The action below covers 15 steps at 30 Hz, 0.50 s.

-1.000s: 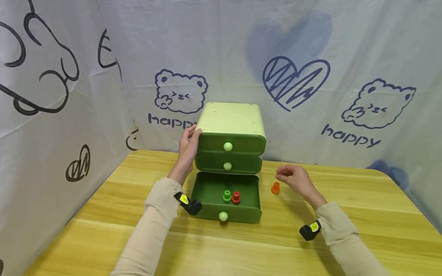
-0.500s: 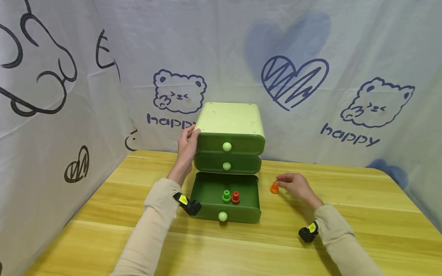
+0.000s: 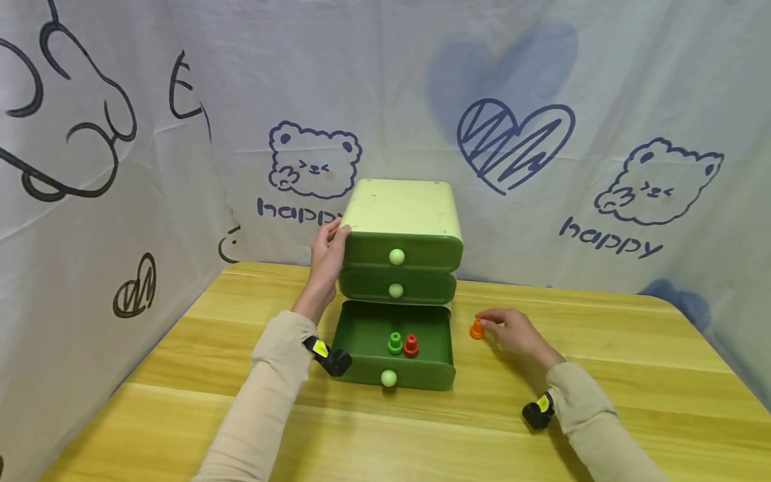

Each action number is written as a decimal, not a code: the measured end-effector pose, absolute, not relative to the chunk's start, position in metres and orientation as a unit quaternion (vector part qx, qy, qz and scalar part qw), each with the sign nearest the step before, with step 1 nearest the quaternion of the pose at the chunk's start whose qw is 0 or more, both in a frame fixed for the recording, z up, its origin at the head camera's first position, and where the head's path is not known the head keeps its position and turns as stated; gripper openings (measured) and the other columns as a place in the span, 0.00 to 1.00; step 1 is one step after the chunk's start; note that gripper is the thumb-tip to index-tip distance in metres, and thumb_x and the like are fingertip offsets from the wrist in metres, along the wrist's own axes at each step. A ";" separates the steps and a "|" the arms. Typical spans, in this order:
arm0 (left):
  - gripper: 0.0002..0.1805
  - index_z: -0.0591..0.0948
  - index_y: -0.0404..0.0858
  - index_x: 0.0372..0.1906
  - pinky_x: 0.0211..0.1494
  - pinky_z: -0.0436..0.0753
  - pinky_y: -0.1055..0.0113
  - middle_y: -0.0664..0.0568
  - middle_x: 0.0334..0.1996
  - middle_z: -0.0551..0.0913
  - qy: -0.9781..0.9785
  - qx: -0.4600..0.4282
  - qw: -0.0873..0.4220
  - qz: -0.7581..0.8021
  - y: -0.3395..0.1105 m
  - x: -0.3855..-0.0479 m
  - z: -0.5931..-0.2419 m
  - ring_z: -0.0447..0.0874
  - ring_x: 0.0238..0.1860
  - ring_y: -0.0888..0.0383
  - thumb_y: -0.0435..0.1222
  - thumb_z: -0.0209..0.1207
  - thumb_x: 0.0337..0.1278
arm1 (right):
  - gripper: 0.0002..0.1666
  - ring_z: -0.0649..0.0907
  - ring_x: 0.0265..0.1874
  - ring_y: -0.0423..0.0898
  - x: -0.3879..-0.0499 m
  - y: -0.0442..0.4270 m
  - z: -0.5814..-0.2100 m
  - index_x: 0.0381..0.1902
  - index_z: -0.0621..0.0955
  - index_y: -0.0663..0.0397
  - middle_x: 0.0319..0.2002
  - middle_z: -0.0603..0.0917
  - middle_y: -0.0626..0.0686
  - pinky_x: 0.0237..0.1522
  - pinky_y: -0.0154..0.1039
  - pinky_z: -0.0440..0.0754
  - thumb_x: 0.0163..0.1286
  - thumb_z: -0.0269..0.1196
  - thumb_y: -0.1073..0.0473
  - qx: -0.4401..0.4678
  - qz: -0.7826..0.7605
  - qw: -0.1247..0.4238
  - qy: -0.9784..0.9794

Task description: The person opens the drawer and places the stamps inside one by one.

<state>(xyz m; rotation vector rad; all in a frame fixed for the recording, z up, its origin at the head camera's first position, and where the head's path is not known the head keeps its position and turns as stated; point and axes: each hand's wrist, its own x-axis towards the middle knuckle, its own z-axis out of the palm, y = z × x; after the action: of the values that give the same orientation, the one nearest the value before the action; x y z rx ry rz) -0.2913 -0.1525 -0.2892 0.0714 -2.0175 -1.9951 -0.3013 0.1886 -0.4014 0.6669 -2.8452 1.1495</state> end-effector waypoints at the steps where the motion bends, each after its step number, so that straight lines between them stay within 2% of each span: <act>1: 0.29 0.64 0.41 0.71 0.63 0.69 0.53 0.44 0.65 0.66 -0.703 0.024 0.151 -0.695 -0.152 -0.291 -0.289 0.66 0.61 0.47 0.46 0.49 0.69 | 0.16 0.79 0.50 0.61 -0.301 0.189 -0.402 0.51 0.81 0.69 0.46 0.84 0.63 0.52 0.56 0.76 0.73 0.56 0.63 0.213 0.366 -0.002 -0.906; 15: 0.29 0.64 0.41 0.71 0.62 0.70 0.53 0.43 0.64 0.66 -0.704 0.029 0.150 -0.693 -0.152 -0.291 -0.289 0.67 0.60 0.48 0.45 0.49 0.69 | 0.18 0.78 0.53 0.61 -0.300 0.190 -0.402 0.52 0.82 0.68 0.48 0.84 0.63 0.53 0.55 0.76 0.73 0.57 0.59 0.222 0.350 -0.021 -0.910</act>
<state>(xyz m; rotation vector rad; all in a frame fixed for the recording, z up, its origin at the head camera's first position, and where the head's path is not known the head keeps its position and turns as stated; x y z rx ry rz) -0.2909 -0.1525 -0.2894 0.0836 -2.0222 -1.9917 -0.2996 0.1901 -0.4021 0.7083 -2.8965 1.1137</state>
